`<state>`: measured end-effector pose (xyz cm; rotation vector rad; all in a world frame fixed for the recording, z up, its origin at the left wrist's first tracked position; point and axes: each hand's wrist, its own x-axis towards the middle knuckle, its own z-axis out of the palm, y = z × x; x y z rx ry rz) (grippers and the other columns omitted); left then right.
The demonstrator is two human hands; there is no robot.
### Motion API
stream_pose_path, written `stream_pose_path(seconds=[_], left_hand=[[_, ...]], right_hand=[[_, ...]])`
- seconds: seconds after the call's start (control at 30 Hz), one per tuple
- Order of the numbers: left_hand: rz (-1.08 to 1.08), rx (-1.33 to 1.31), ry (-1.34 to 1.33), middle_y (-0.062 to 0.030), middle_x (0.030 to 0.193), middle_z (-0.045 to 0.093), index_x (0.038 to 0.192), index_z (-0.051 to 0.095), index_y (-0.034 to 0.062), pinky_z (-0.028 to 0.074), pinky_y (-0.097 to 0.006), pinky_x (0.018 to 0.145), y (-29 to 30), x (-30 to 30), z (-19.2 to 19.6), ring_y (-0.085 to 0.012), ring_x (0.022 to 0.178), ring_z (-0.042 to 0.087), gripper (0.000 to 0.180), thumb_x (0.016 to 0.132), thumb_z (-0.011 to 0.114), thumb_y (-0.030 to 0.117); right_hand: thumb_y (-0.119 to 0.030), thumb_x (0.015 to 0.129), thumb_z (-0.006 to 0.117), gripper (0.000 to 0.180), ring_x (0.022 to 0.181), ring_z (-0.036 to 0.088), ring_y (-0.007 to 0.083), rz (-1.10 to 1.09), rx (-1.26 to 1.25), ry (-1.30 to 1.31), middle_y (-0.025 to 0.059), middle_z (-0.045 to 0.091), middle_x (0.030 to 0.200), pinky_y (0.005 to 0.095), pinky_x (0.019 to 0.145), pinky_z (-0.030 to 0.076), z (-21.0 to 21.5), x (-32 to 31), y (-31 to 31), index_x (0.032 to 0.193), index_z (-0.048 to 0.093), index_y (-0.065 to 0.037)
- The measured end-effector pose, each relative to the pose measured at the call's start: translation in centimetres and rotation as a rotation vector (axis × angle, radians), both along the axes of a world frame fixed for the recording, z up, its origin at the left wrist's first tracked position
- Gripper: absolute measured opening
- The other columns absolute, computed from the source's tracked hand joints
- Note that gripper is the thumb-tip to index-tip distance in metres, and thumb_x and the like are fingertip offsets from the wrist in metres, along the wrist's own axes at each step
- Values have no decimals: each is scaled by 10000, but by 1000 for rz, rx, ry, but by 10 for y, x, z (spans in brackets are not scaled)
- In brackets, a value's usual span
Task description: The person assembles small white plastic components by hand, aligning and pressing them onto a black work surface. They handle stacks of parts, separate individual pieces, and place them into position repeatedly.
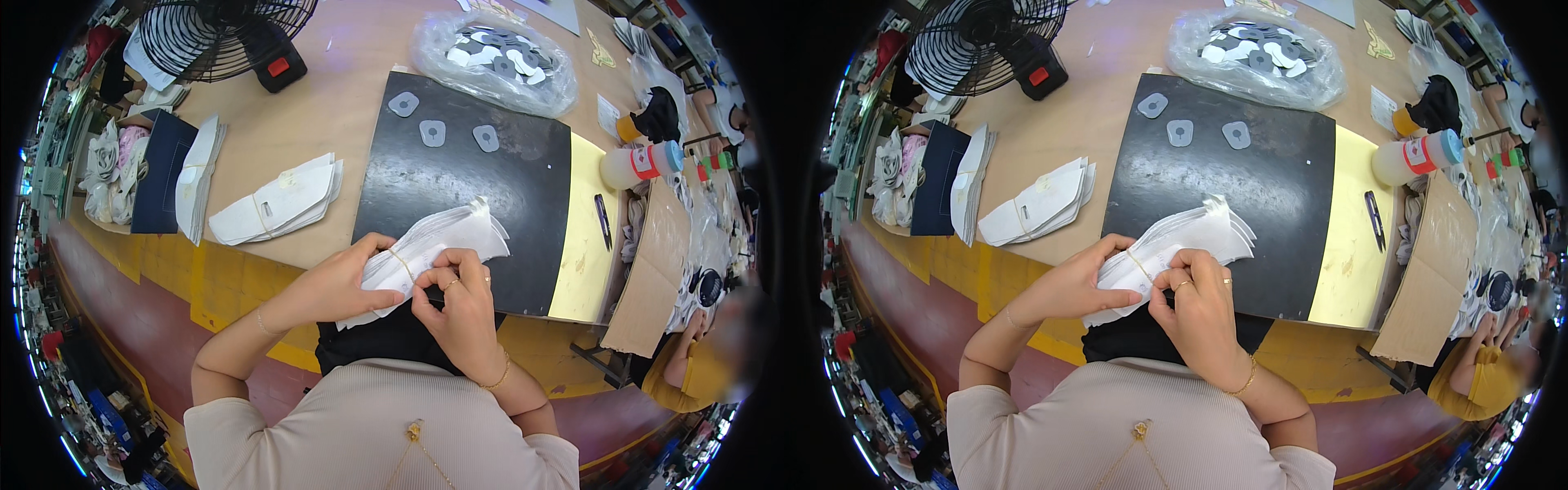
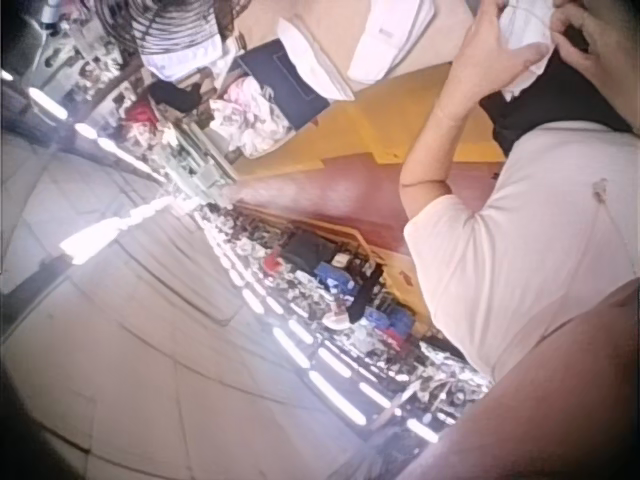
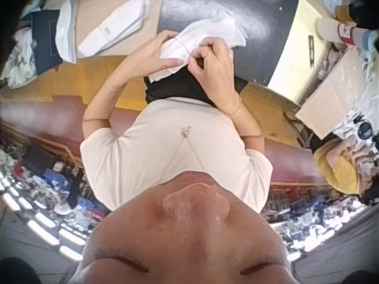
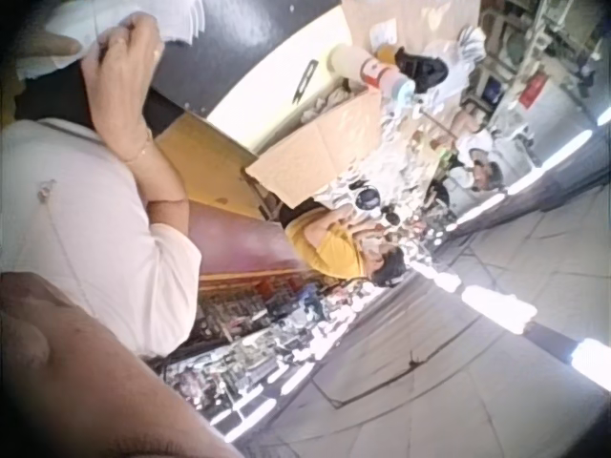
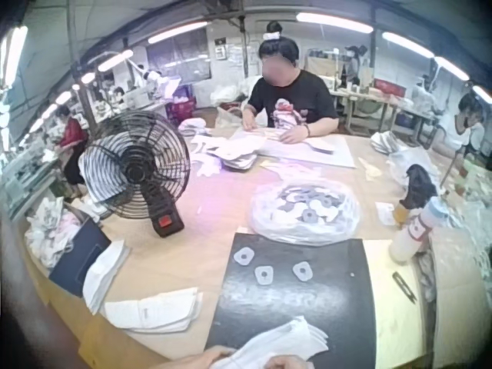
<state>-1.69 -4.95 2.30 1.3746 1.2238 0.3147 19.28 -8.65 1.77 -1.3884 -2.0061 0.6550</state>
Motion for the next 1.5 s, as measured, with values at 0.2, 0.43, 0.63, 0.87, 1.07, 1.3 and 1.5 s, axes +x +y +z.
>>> stream_pose_path(seconds=[0.2,0.43,0.63,0.87,1.07,1.3,1.5], left_hand=[[43,-390,-228,-109,1109,696,1311,571,-28,530,-278,852,18,-4,-5,-142,990,668,577,848,815,214],[112,-518,-408,-71,1111,697,1297,605,3,526,-264,848,21,-7,-1,-117,994,658,521,844,809,160],[-351,-376,-301,-59,1101,704,1353,592,42,530,-270,835,26,-2,34,-103,971,651,565,854,809,193],[-624,185,-196,-164,1083,726,1493,491,38,543,-318,771,28,7,74,-295,895,722,766,806,802,175],[-777,615,216,-77,1097,725,1501,525,236,565,-361,674,27,12,106,-275,775,715,786,761,784,202],[-861,445,-196,-102,1220,722,1374,653,143,587,-312,738,48,28,106,-267,893,738,635,756,797,119],[-28,-259,-356,-117,1227,663,1444,517,32,513,-326,971,56,26,14,-190,1122,648,687,846,815,197]], right_hand=[[-15,878,736,149,867,601,119,131,-661,949,29,606,943,281,744,493,4,21,2,936,603,-47],[-40,909,758,265,639,434,-7,-108,-513,497,-79,517,725,174,561,358,15,69,11,1135,624,-7],[-139,1005,664,114,573,432,-6,19,-416,620,31,654,776,164,518,367,20,85,35,990,641,-29],[-262,1107,463,184,462,225,-5,-29,-992,1482,293,625,1325,168,352,275,-9,92,69,963,483,-149],[-278,1082,545,178,520,322,16,-301,-725,1164,-2,510,787,195,442,316,-35,89,58,1020,491,-120],[-176,1026,643,168,526,440,40,-330,-555,1014,-4,528,775,186,451,371,-34,103,61,983,547,-45],[-69,920,731,183,976,646,193,-638,-96,175,117,595,1159,301,736,580,-35,161,59,1071,676,18]])
